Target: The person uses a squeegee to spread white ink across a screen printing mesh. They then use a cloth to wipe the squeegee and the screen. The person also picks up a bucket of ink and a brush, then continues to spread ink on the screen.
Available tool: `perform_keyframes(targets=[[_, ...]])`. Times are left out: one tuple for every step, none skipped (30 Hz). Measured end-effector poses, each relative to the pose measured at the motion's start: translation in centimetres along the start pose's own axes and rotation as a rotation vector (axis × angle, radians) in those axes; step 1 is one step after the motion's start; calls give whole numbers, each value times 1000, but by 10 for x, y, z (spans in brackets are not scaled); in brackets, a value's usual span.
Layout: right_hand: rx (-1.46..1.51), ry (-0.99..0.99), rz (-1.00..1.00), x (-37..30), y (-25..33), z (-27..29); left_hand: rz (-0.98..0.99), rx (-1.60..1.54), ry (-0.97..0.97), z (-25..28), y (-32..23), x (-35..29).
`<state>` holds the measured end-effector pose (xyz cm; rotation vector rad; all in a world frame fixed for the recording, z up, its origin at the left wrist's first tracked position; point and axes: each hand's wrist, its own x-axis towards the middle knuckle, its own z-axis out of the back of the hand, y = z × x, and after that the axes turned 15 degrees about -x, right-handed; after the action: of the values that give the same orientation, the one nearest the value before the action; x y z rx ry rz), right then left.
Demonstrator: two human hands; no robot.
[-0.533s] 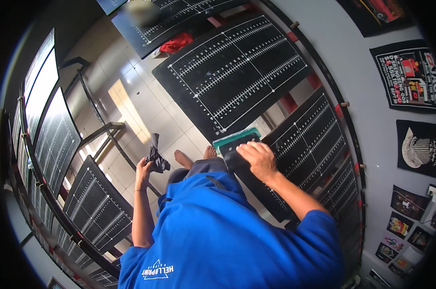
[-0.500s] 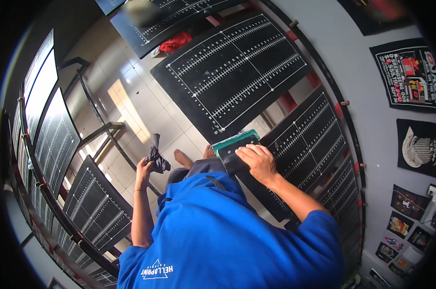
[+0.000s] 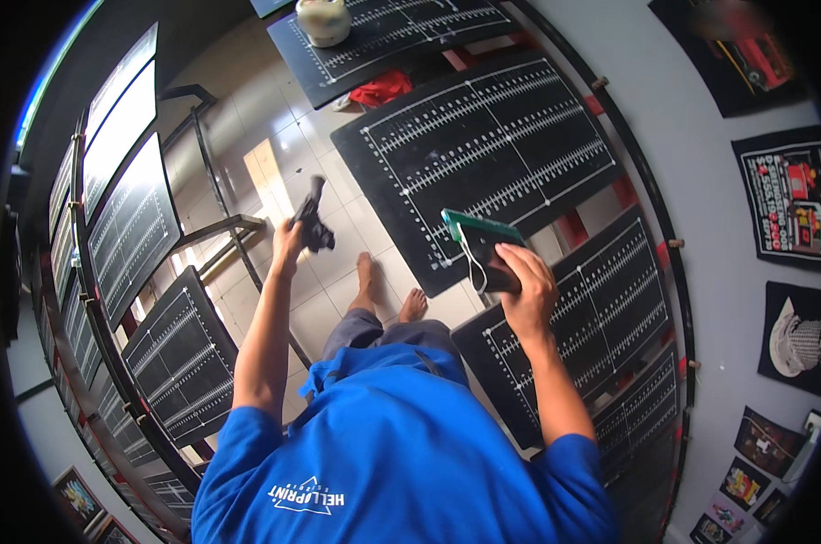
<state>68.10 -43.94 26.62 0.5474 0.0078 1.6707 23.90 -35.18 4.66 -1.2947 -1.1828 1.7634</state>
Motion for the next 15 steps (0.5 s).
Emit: perform_keyframes(targets=[[36, 17, -2, -1, 5, -2, -62, 58, -14, -3, -7, 24], [62, 34, -14, -4, 9, -2, -119, 116, -16, -9, -12, 48], [50, 61, -16, -8, 13, 1, -161, 73, 9, -25, -23, 67], [48, 76, -28, -14, 14, 1, -203, 29, 39, -45, -39, 79], [36, 94, -67, -21, 15, 3, -185, -65, 107, -70, -60, 80], [31, 111, -99, -27, 15, 5, -168, -158, 165, -86, -78, 82], [39, 129, -114, -32, 15, 6, -132, -106, 97, -85, -68, 93], [59, 134, -170, -39, 15, 6, -172, -108, 94, -90, -64, 94], [82, 135, -219, -48, 13, 4, -211, -111, 88, -94, -60, 93], [106, 132, -270, -51, 11, 2, -254, -113, 83, -99, -59, 91], [107, 134, -302, -53, 12, 1, -315, -90, 107, -107, -71, 79], [108, 137, -333, -54, 12, 0, -306, -50, 130, -111, -81, 76], [116, 141, -346, -52, 13, 0, -302, -14, 135, -109, -88, 75], [124, 141, -335, -53, 13, -1, -297, 23, 139, -108, -92, 73], [131, 141, -323, -54, 13, -2, -393, 88, 152, -105, -84, 74]])
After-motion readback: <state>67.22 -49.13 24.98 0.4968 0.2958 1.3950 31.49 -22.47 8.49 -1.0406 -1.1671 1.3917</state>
